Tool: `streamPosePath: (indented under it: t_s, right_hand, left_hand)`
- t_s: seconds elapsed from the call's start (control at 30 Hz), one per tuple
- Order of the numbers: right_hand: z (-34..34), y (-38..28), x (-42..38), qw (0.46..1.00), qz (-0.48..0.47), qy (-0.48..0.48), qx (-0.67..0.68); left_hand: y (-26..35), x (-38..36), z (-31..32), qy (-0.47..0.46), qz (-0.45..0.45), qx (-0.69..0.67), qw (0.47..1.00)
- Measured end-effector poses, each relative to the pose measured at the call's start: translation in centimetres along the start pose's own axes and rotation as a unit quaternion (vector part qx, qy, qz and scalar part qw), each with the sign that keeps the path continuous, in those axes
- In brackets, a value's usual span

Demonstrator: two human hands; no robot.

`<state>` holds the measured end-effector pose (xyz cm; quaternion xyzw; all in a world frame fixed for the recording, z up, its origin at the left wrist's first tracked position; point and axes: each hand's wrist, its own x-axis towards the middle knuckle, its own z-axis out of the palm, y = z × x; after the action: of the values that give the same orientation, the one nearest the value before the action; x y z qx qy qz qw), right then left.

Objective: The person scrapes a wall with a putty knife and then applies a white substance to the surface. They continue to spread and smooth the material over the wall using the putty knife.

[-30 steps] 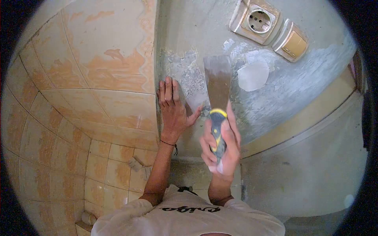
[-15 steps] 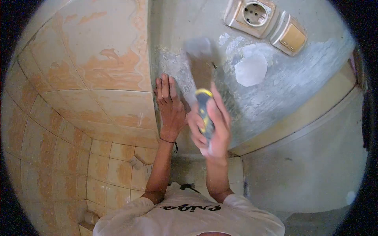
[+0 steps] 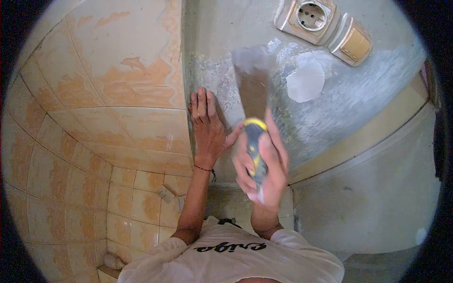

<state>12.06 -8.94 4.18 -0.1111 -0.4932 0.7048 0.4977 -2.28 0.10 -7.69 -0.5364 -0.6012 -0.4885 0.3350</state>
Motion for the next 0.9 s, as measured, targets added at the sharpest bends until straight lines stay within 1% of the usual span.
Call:
streamPosePath:
  t_s: [0.03,0.1,0.17,0.2,0.33,0.37,0.43,0.5,0.57,0.63,0.7,0.73,0.77,0.83,0.87,0.9]
  right_hand:
    - [-0.2,-0.3,-0.9,1.0,-0.009,-0.003,0.012]
    - [-0.1,-0.4,-1.2,1.0,0.01,0.009,0.011]
    - [-0.1,0.5,0.3,0.998,0.014,0.047,-0.033]
    - [-0.3,1.3,1.0,0.999,-0.02,0.02,-0.024]
    - [-0.3,0.2,0.0,0.999,-0.001,0.04,-0.016]
    - [-0.5,0.2,-0.5,0.999,-0.002,0.036,-0.016]
    - [-0.7,0.4,-1.5,1.0,-0.026,0.012,0.012]
    - [-0.4,0.4,-0.1,1.0,-0.011,0.011,0.01]
    - [0.1,1.0,1.0,0.999,-0.013,0.029,-0.041]
    - [-0.4,0.8,0.7,0.999,-0.024,0.016,-0.027]
    - [-0.9,0.1,-0.5,0.999,0.006,0.045,0.02]
    - [-1.3,0.3,-1.0,0.999,-0.013,0.021,0.045]
    - [-1.1,0.3,-0.9,0.999,-0.013,0.021,0.045]
    - [-0.4,0.3,0.0,0.999,0.0,0.052,0.013]
    - [-0.6,1.2,1.6,0.998,-0.013,0.053,0.007]
    - [-0.5,0.9,1.5,0.998,-0.014,0.058,0.007]
  left_hand:
    - [0.5,0.3,-0.5,0.004,-0.013,-0.063,0.998]
    - [0.7,0.6,-0.9,0.0,-0.022,-0.069,0.997]
    - [0.7,0.4,-0.9,-0.009,-0.029,-0.077,0.997]
    - [0.7,0.4,-0.9,-0.009,-0.027,-0.078,0.997]
    - [0.8,0.5,-1.1,-0.007,-0.022,-0.06,0.998]
    - [0.9,0.7,-1.2,-0.005,-0.022,-0.059,0.998]
    - [0.9,0.8,-1.6,-0.004,-0.015,-0.098,0.995]
    - [0.6,0.5,-0.7,0.001,-0.019,-0.077,0.997]
    - [0.7,0.2,-0.6,0.002,-0.02,-0.06,0.998]
    - [0.6,0.7,-0.7,0.018,-0.014,-0.07,0.997]
    - [1.1,0.8,-1.4,0.009,-0.018,-0.084,0.996]
    - [1.2,0.9,-1.7,0.002,-0.025,-0.095,0.995]
    - [1.0,0.8,-1.6,0.001,-0.025,-0.094,0.995]
    - [0.8,0.5,-0.8,0.001,-0.021,-0.058,0.998]
    - [0.6,0.2,-0.3,0.0,-0.02,-0.061,0.998]
    - [0.2,-0.1,0.1,0.004,-0.014,-0.022,1.0]
